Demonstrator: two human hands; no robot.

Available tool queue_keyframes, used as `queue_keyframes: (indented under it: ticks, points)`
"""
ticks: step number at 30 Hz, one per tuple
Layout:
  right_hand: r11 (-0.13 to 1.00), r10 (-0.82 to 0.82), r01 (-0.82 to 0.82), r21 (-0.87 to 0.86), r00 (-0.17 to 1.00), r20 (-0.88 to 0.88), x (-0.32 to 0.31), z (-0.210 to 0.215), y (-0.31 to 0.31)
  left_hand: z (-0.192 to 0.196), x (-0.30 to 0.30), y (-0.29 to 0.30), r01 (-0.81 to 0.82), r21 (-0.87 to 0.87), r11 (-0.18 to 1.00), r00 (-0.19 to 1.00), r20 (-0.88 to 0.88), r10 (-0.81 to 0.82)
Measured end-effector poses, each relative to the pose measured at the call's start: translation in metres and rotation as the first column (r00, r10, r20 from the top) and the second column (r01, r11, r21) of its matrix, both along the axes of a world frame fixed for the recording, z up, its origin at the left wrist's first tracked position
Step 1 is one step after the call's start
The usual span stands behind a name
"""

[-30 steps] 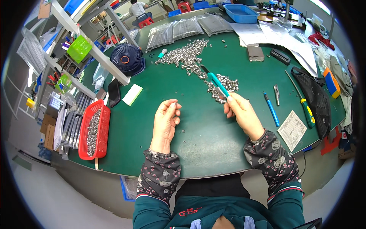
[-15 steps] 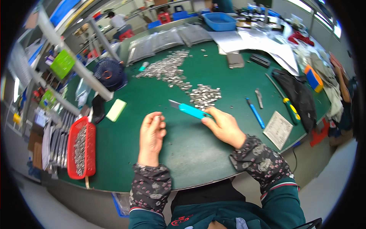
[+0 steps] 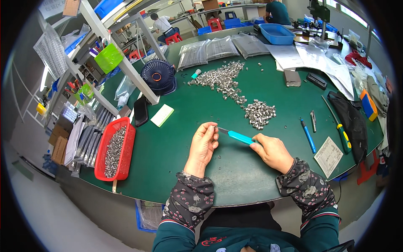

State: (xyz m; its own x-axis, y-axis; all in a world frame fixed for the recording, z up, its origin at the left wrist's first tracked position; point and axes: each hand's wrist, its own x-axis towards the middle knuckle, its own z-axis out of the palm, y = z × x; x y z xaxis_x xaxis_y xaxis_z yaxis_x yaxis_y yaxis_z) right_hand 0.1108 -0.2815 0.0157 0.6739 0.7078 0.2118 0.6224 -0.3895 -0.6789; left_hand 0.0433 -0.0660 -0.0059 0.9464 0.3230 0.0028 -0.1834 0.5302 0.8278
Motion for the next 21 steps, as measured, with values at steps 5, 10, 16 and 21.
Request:
queue_keyframes:
  ticks: [5,10,16,21]
  points:
    - [1.0,0.018,-0.019,0.02,1.0,0.02,-0.0005,-0.0023,0.001,0.0015,0.0007,-0.0028,-0.001,0.006,1.0,1.0,-0.007,0.001]
    - [1.0,0.022,-0.022,0.003,1.0,0.013,-0.0004,-0.0043,0.002,0.0009,0.0004,-0.0051,-0.018,0.022,1.0,0.999,-0.03,0.019]
    - [1.0,0.015,-0.014,-0.019,0.998,0.058,-0.0014,-0.0017,0.0013,-0.0009,0.0002,-0.0054,-0.039,0.055,0.998,0.998,-0.048,0.042]
    - [0.999,-0.012,0.018,-0.036,0.988,0.153,-0.0012,-0.0018,0.0011,-0.0016,0.0009,-0.0069,-0.058,0.071,0.996,0.996,-0.065,0.062]
